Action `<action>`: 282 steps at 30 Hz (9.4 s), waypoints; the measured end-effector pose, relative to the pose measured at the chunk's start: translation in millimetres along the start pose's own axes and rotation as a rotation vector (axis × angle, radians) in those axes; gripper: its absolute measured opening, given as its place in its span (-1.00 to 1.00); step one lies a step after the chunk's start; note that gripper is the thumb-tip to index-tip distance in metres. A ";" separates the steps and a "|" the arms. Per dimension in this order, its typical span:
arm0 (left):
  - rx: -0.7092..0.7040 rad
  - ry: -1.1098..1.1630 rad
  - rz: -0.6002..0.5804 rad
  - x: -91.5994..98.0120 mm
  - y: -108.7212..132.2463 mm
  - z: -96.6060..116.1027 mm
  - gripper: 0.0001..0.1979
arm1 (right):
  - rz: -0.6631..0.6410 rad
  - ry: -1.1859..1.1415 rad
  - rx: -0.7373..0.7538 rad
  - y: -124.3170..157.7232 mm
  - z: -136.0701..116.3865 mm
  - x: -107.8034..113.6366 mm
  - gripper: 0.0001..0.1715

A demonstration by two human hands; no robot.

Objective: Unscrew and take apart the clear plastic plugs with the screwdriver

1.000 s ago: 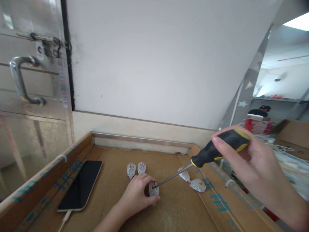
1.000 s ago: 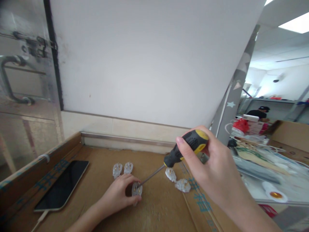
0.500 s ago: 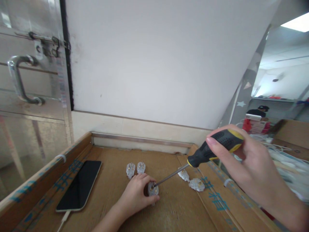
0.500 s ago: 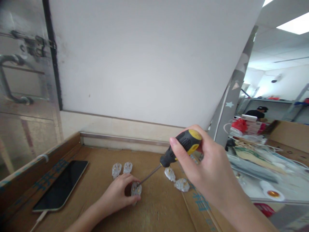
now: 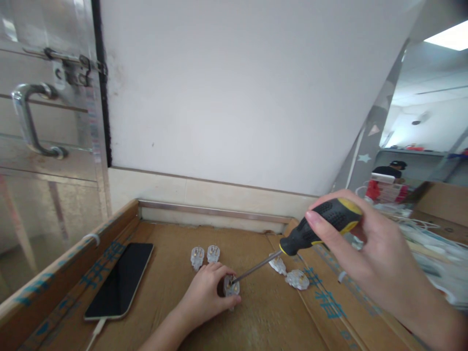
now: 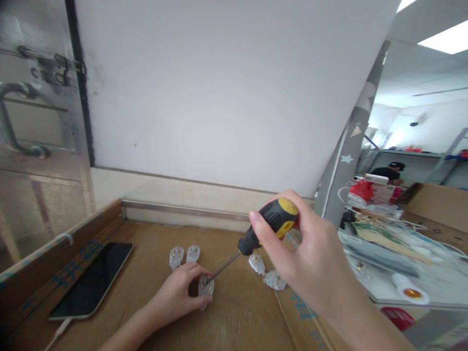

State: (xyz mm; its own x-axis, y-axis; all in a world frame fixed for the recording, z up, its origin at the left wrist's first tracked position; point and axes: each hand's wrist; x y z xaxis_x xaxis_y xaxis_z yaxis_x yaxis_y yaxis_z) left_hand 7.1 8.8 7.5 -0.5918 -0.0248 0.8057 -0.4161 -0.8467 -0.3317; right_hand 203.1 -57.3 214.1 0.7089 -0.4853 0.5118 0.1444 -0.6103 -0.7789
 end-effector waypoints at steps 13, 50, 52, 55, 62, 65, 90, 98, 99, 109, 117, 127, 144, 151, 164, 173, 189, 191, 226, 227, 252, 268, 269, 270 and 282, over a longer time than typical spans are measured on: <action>0.044 -0.064 0.040 -1.7 0.4 4.2 -0.66 | -0.051 -0.044 -0.121 -38.3 -5.6 -30.5 -0.57; 0.000 -0.018 -0.040 0.9 3.6 1.2 -0.31 | -0.467 0.294 0.156 -65.5 -31.7 -22.6 -0.55; -0.012 -0.028 -0.039 0.3 3.2 1.3 -0.26 | -0.568 0.093 0.152 -67.3 -34.6 -26.3 -0.54; -0.025 -0.038 -0.028 -0.3 3.5 1.8 -0.27 | -0.491 0.239 0.154 -70.7 -39.3 -33.0 -0.62; -0.020 -0.042 -0.031 0.1 5.0 2.2 -0.23 | -0.517 0.099 0.187 -72.2 -35.7 -39.3 -0.60; -0.023 -0.041 -0.033 -0.2 4.8 1.3 -0.24 | -0.445 0.210 0.183 -71.7 -34.8 -41.4 -0.67; -0.061 -0.087 0.081 -0.3 0.9 3.4 -0.82 | -0.302 0.485 0.207 -70.3 -43.5 -45.7 -0.59; -0.079 -0.125 0.108 -3.7 -1.1 1.9 -0.88 | -0.447 0.064 0.192 -67.5 -37.0 -38.8 -0.65; -0.077 -0.128 0.107 -3.6 -1.1 2.5 -0.88 | -0.417 0.113 0.200 -66.5 -37.0 -39.5 -0.69; -0.064 -0.127 0.106 -3.7 -2.1 4.0 -0.89 | -0.533 -0.123 0.149 -74.7 -37.6 -44.8 -0.67; -0.076 -0.115 0.088 -0.3 0.5 4.9 -0.82 | -0.213 0.434 0.190 -68.4 -34.7 -49.4 -0.57; -0.055 -0.077 0.068 -0.3 1.3 4.5 -0.66 | -0.262 0.370 0.185 -67.8 -36.0 -43.7 -0.63; -0.052 -0.078 0.069 -5.2 3.9 2.3 -0.50 | -0.158 0.414 0.118 -60.3 -23.4 -32.3 -0.61; -0.023 -0.064 0.050 -4.0 3.5 3.3 -0.53 | -0.351 0.004 0.027 -60.3 -17.2 -30.9 -0.69; 0.018 -0.156 0.064 -2.8 1.5 4.6 -0.53 | -0.205 -0.228 0.036 -52.9 -15.1 -42.8 -0.75; 0.041 -0.204 0.049 -0.6 1.1 10.7 -0.66 | -0.502 -0.736 -0.081 -64.4 -9.2 -39.6 -0.65; -0.090 -0.256 0.179 -3.0 -1.6 3.0 -0.93 | -0.702 -0.850 -0.083 -63.7 -25.1 -35.0 -0.68; -0.075 -0.240 0.183 -3.2 -1.5 1.7 -0.91 | -0.693 -0.938 -0.111 -59.0 -27.9 -44.0 -0.74; 0.010 -0.149 0.124 -3.8 -0.2 9.6 -0.87 | -0.309 -1.185 -0.406 -72.8 -31.0 -90.3 -0.58; 0.018 -0.154 0.122 -3.9 -0.3 9.9 -0.88 | -0.310 -1.170 -0.411 -73.3 -33.0 -92.3 -0.60; 0.000 -0.172 0.115 -10.3 -1.0 3.0 -0.89 | 0.119 -1.045 -0.137 -53.2 -14.5 -98.2 -0.68; -0.023 -0.245 0.098 -0.5 -1.5 6.2 -0.79 | 0.342 -0.597 -0.007 -20.6 -30.3 -102.8 -0.68; -0.025 -0.246 0.086 -0.6 -1.7 5.8 -0.80 | 0.317 -0.629 -0.019 -19.5 -29.9 -100.8 -0.71; -0.031 -0.245 0.074 -0.9 -1.8 5.3 -0.79 | 0.279 -0.671 -0.035 -18.6 -29.5 -98.9 -0.74; -0.097 -0.278 0.094 -8.0 -2.1 3.2 -0.81 | 0.971 -0.224 0.268 -12.7 -30.9 -62.0 -0.76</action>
State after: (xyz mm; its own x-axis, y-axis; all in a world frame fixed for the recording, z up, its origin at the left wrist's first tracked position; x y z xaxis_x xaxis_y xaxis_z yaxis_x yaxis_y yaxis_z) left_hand 14.9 9.1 3.4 -0.4247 -0.2560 0.8684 -0.4406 -0.7794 -0.4453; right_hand 136.0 -38.7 203.5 0.7107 -0.5497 -0.4391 -0.4296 0.1551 -0.8896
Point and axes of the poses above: each hand's wrist, its own y-axis away from the middle knuckle, its own x-axis out of the back of the hand, z = x × y, and after that the axes turned 11 degrees about -y, right-handed
